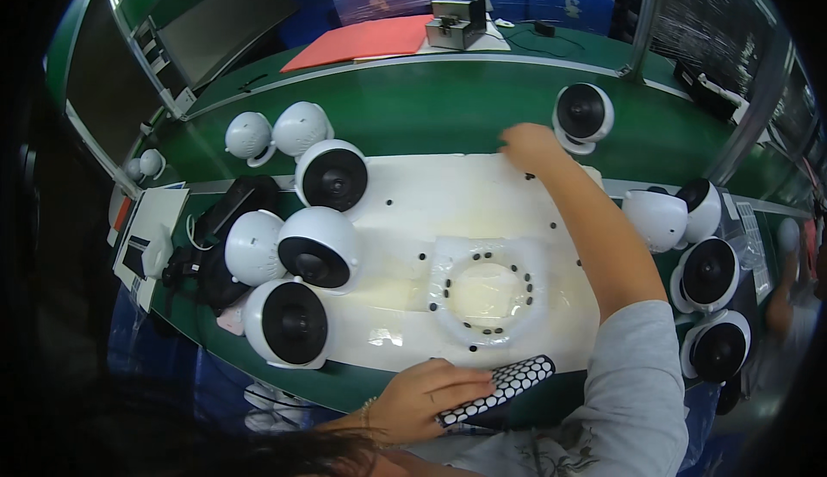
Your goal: The person is assembling white dome security cameras on a green workbench. They repeatedly pick up small black circular components from a sheet and place them into the holes on the bottom of the camera units. The person handles the cameras one by one, placing the components and then moving the finished units to the side.
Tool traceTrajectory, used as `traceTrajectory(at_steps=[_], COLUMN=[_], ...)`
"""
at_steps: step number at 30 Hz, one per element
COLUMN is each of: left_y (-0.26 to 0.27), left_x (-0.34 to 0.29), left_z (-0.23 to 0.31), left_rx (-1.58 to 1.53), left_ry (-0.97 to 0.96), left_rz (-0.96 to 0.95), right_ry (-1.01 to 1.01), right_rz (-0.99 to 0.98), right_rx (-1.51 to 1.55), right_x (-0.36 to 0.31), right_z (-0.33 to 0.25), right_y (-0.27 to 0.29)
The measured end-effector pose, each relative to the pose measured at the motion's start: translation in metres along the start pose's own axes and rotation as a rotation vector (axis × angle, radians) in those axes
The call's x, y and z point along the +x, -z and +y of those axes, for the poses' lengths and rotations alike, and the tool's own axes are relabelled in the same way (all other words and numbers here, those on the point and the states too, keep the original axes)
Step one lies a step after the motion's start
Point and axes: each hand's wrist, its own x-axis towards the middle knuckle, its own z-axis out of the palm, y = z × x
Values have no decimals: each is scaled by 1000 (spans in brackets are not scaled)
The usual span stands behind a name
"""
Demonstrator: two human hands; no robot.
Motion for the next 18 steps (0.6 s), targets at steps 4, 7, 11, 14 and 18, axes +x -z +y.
traceTrajectory(at_steps=[4, 7, 11, 14, 18], left_y=[27, 42, 44, 44, 44], left_x=[-35, -58, -73, -80, -78], left_z=[-6, -18, -34, -39, -35], left_rx=[-54, -135, -223, -177, -185], left_ry=[51, 93, 114, 77, 62], left_rz=[51, 157, 216, 179, 226], right_ry=[631, 875, 886, 757, 592], right_rz=[270, 425, 389, 213, 182], right_rx=[218, 75, -73, -327, -232], right_x=[46, 86, 135, 134, 139], right_z=[-129, -217, -273, -292, -260], right_y=[42, 66, 61, 47, 71])
